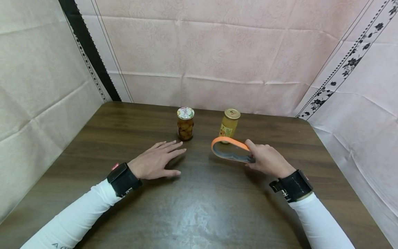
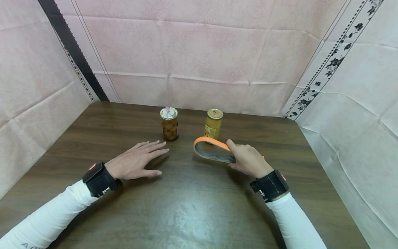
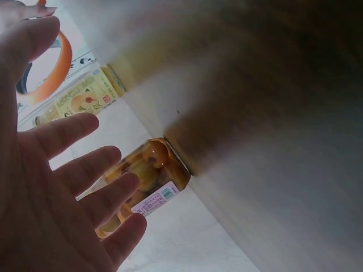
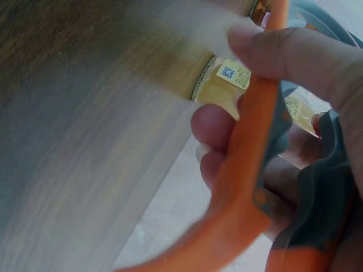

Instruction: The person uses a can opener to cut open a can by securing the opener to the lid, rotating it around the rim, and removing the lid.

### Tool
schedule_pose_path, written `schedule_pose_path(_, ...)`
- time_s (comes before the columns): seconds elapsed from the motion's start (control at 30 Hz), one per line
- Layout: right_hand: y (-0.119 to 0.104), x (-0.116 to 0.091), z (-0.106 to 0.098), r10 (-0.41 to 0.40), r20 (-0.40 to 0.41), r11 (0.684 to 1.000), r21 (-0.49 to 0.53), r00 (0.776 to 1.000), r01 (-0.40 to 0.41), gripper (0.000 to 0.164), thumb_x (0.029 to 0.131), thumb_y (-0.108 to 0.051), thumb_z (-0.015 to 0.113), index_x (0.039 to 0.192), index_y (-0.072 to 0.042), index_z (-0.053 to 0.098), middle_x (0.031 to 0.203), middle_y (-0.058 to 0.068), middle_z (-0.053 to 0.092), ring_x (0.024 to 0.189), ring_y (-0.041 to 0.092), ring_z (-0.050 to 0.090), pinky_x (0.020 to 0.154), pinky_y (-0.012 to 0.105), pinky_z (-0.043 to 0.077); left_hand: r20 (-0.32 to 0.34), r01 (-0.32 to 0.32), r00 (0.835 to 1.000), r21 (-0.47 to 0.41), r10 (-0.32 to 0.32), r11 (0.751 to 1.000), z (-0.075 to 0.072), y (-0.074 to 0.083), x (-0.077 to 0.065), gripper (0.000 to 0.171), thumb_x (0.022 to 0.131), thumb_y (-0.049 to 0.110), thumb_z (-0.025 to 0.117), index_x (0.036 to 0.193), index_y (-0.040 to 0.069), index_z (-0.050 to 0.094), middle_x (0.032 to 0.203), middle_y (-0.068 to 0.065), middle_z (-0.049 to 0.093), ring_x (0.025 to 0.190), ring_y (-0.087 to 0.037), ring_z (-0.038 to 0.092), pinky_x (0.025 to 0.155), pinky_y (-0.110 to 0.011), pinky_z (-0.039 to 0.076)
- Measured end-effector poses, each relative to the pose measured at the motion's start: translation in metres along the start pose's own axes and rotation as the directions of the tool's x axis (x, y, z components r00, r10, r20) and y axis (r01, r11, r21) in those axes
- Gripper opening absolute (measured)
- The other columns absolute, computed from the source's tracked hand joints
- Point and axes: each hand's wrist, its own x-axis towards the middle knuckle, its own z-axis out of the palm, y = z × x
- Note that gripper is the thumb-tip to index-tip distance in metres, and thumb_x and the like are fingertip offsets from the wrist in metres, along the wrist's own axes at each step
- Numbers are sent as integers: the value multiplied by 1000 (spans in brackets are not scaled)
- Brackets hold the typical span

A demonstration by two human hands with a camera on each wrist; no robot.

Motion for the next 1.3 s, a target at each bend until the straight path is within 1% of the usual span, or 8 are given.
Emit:
schedule_pose_path(0.23,-1,0,3,-43,-27,998,-40,999,42,50,73,-2,86,104,-14,50,73,-3,55,62,12,49,57,28,42,2,11,1000,-5,-11,1000,0,-2,1,78,95,64,57,157,20,38,166,-9,30,153,-33,30,123,-58,25)
schedule_pose_path(0.43,-1,1,6,-66,-57,993,-106,996,59,43,74,0,84,96,-15,51,71,-5,51,63,12,46,57,28,41,-10,23,1000,-3,-23,1000,0,-4,1,78,95,65,57,156,21,39,166,-9,31,152,-34,32,122,-58,27)
schedule_pose_path(0.67,0,1,10,-97,-82,991,-103,992,88,41,74,4,80,99,-13,52,79,-3,59,67,12,53,58,33,49,-18,31,999,-9,-31,999,1,-5,2,77,95,62,59,156,20,40,165,-8,33,151,-33,34,120,-57,30)
schedule_pose_path(0.93,-1,0,12,-22,-29,996,-88,999,19,38,77,-4,79,101,-15,52,82,-3,56,65,10,49,55,28,44,0,35,999,-12,-35,999,1,-5,4,78,95,62,59,157,20,39,166,-8,32,151,-33,34,120,-57,30)
schedule_pose_path(1.03,-2,-1,13,-34,-40,989,-143,999,28,32,77,-11,79,100,-13,57,84,-1,57,66,13,51,58,30,46,2,33,999,-10,-33,999,2,-6,5,77,95,62,59,157,21,39,165,-8,33,151,-33,35,120,-57,31)
schedule_pose_path(1.17,-2,-2,14,-101,-70,962,-260,992,80,27,74,-13,77,96,-10,62,88,4,55,71,18,53,65,34,49,5,48,999,-10,-48,999,2,-7,5,78,94,62,60,157,21,39,164,-9,35,150,-33,37,120,-57,31)
schedule_pose_path(1.2,-2,-1,14,-117,-77,955,-282,990,91,28,72,-11,76,97,-9,63,89,5,55,72,19,54,66,35,50,6,54,999,-11,-54,998,2,-7,5,78,94,62,60,157,21,39,164,-9,35,149,-33,37,120,-57,31)
schedule_pose_path(1.3,-2,0,14,-146,-107,943,-316,983,106,29,72,-15,76,96,-10,62,86,5,58,73,20,56,67,36,51,10,71,997,-17,-71,997,2,-9,5,78,94,62,61,156,21,40,163,-10,37,149,-34,38,119,-58,31)
